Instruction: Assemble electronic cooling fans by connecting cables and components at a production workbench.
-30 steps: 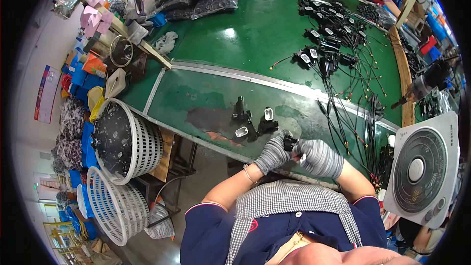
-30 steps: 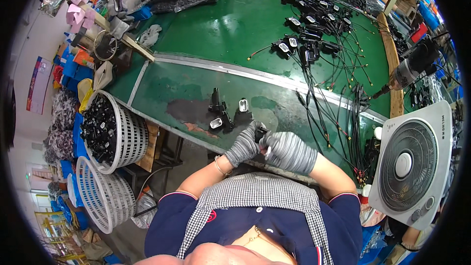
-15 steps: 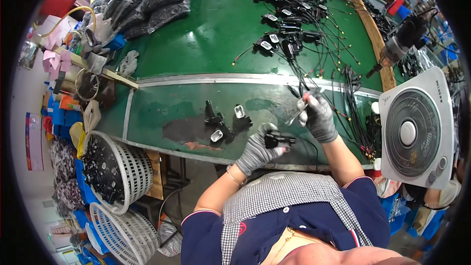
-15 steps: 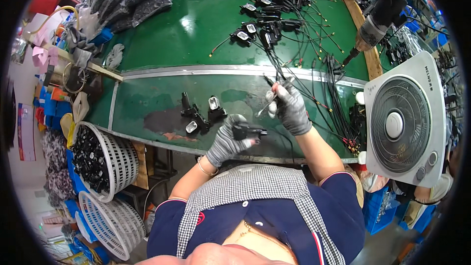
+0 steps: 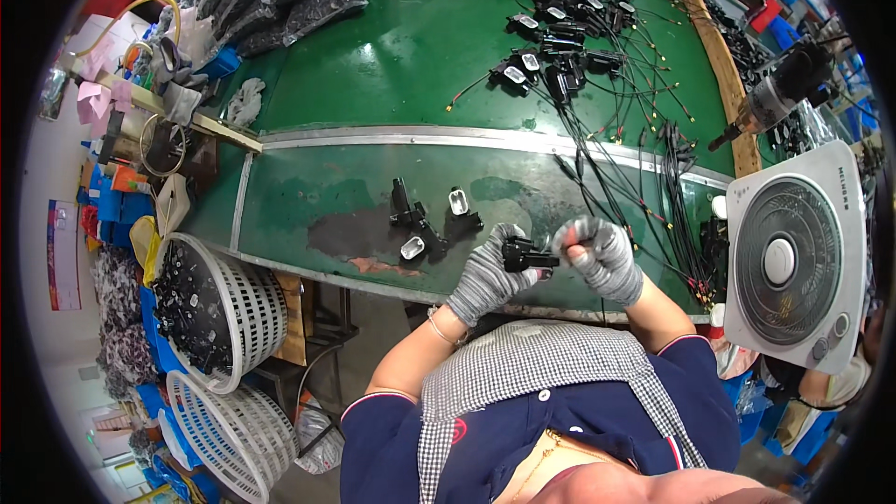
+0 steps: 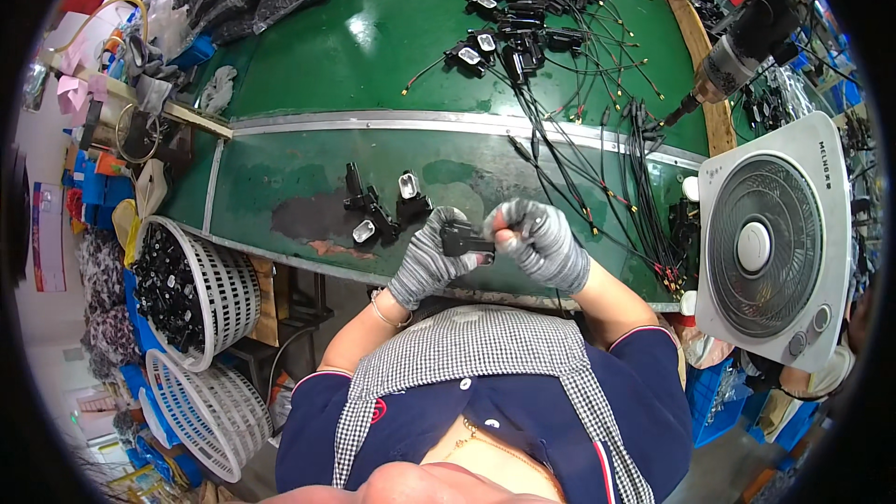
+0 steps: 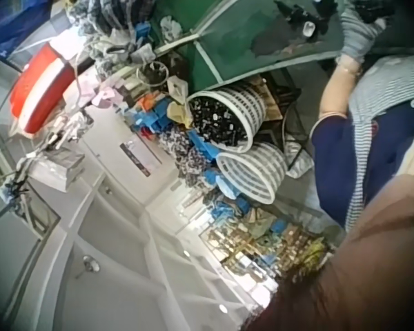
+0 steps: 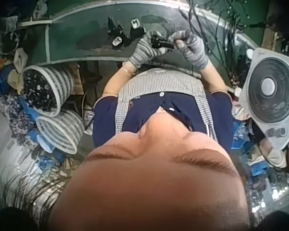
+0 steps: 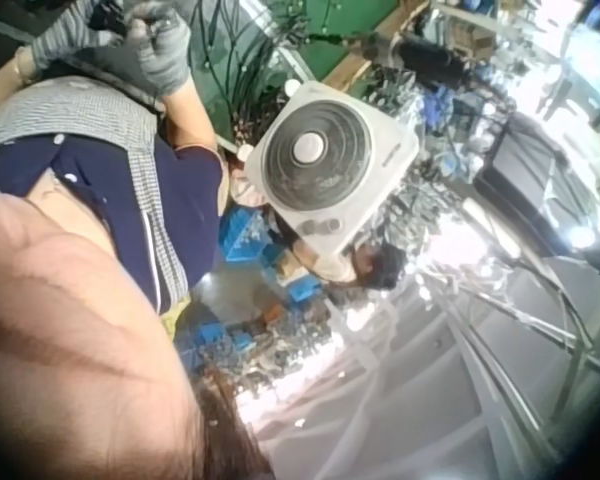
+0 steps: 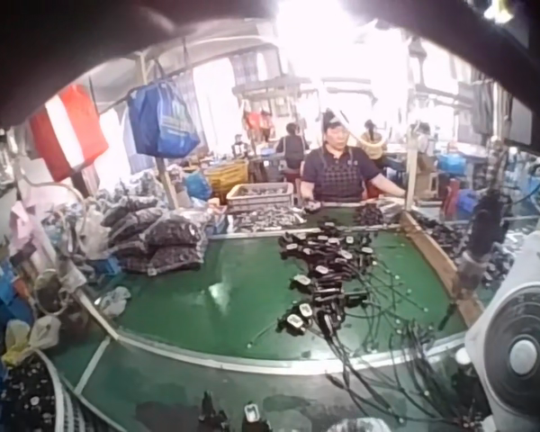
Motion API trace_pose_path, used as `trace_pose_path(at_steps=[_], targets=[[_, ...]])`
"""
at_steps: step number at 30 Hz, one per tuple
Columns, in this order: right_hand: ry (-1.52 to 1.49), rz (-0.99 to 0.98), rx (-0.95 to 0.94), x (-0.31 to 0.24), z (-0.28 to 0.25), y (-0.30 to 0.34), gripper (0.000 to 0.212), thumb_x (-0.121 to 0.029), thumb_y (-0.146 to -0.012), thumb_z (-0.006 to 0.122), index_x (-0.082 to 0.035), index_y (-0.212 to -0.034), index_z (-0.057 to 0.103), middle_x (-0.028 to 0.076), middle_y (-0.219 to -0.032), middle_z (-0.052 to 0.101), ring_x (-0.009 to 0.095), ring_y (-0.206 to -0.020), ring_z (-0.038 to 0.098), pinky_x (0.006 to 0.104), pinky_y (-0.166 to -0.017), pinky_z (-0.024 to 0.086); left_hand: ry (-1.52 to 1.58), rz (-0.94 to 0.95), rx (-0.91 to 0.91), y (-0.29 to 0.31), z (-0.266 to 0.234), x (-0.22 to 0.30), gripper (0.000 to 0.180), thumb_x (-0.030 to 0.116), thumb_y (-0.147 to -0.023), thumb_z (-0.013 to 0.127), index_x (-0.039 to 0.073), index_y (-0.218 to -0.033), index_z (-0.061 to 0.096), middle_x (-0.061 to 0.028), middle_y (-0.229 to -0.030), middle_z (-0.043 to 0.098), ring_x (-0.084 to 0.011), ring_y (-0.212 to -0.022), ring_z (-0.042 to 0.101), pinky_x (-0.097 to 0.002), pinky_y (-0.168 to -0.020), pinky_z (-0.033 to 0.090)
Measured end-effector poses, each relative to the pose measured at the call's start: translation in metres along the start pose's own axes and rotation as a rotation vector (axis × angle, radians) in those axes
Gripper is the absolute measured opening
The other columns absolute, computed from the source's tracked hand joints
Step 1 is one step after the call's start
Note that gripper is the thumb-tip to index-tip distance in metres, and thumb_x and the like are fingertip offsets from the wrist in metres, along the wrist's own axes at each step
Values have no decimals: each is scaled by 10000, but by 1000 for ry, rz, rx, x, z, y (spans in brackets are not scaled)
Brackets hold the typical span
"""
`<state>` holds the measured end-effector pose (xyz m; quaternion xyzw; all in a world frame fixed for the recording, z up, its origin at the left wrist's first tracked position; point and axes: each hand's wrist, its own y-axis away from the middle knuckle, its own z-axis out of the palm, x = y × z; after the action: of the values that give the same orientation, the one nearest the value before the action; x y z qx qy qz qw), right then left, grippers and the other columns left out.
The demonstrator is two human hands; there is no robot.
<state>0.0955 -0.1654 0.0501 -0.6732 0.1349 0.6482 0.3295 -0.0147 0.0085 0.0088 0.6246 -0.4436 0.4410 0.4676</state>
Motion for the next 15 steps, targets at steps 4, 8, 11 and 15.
trace_pose_path(at_steps=[4,8,11,15], targets=[[409,-119,-192,-5,6,-5,137,-153,-891,577,-32,-828,579,78,-726,595,242,-640,614,325,-615,489,42,19,-70,-1,-1,1,535,157,-715,816,79,-1141,502,-31,-988,627,-110,-881,595,-274,-800,504],[-357,480,103,-11,-4,-2,169,-224,-906,598,-56,-887,588,68,-750,615,173,-555,554,282,-502,444,-149,626,-200,-3,-9,15,424,38,-665,772,89,-1024,552,-54,-861,602,-236,-827,596,-336,-726,507],[-1138,813,163,43,-25,1,187,-255,-913,578,-71,-934,594,64,-752,597,98,-486,460,240,-401,358,-160,949,-208,1,3,30,429,32,-658,772,80,-1023,552,-78,-890,608,-212,-845,600,-334,-733,509],[-589,337,428,26,-23,-3,221,-280,-953,535,-63,-981,572,72,-804,611,113,-533,521,243,-471,440,180,198,-93,8,2,1,469,127,-700,804,92,-1067,515,-35,-935,608,-88,-816,569,-270,-755,506]])
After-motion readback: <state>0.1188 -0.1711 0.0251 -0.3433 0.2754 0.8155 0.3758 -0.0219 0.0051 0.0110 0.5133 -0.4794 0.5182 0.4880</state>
